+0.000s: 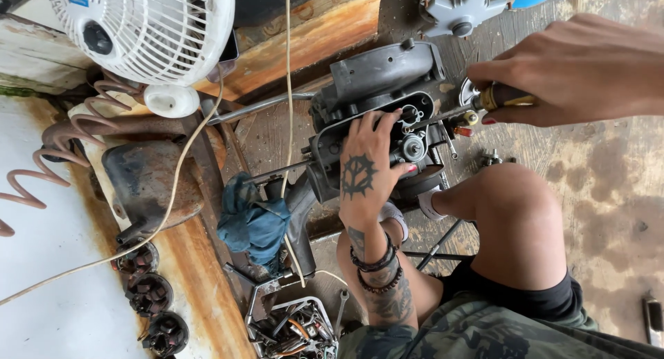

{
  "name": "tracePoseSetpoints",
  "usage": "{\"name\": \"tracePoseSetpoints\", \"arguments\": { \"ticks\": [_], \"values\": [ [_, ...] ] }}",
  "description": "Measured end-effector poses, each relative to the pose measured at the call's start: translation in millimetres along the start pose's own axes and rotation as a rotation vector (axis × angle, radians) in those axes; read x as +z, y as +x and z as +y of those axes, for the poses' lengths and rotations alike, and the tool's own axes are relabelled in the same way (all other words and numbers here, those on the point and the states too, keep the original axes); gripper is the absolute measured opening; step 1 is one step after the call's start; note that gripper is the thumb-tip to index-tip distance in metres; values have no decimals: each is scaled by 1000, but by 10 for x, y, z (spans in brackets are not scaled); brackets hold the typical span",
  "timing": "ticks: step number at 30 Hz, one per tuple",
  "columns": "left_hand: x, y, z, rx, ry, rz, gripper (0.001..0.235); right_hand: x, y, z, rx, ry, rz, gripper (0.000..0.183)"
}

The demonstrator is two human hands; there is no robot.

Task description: Disassembling a motorcycle engine by removing screws with a screwdriver and extracting internal components by hand.

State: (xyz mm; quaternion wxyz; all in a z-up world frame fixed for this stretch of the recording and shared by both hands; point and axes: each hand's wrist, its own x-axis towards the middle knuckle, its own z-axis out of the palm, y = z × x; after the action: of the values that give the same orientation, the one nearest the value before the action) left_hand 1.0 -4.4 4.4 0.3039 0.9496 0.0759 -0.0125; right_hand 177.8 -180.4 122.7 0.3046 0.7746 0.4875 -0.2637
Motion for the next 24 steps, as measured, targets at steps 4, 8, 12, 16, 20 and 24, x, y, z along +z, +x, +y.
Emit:
{"name": "tracePoseSetpoints", "arguments": {
  "ticks": [4,8,12,16,20,24],
  "values": [
    [-34,26,-9,-13,0,-37,90,285,-49,48,-33,-192,222,42],
    [-49,8,11,-13,-21,-25,89,346,-114,-46,-200,-198,450,20],
    [-76,-11,44,-6,-2,11,88,368,-141,-130,-267,-280,401,33],
    [-8,-17,62,-19,90,34,91,-4,-85,-164,-205,-96,223,34],
    [-7,-7,61,-11,60,45,89,-181,-29,-131,-155,-39,217,63],
    [-52,-13,45,26,13,55,86,-360,35,-189,-135,-93,167,36]
  ]
}}
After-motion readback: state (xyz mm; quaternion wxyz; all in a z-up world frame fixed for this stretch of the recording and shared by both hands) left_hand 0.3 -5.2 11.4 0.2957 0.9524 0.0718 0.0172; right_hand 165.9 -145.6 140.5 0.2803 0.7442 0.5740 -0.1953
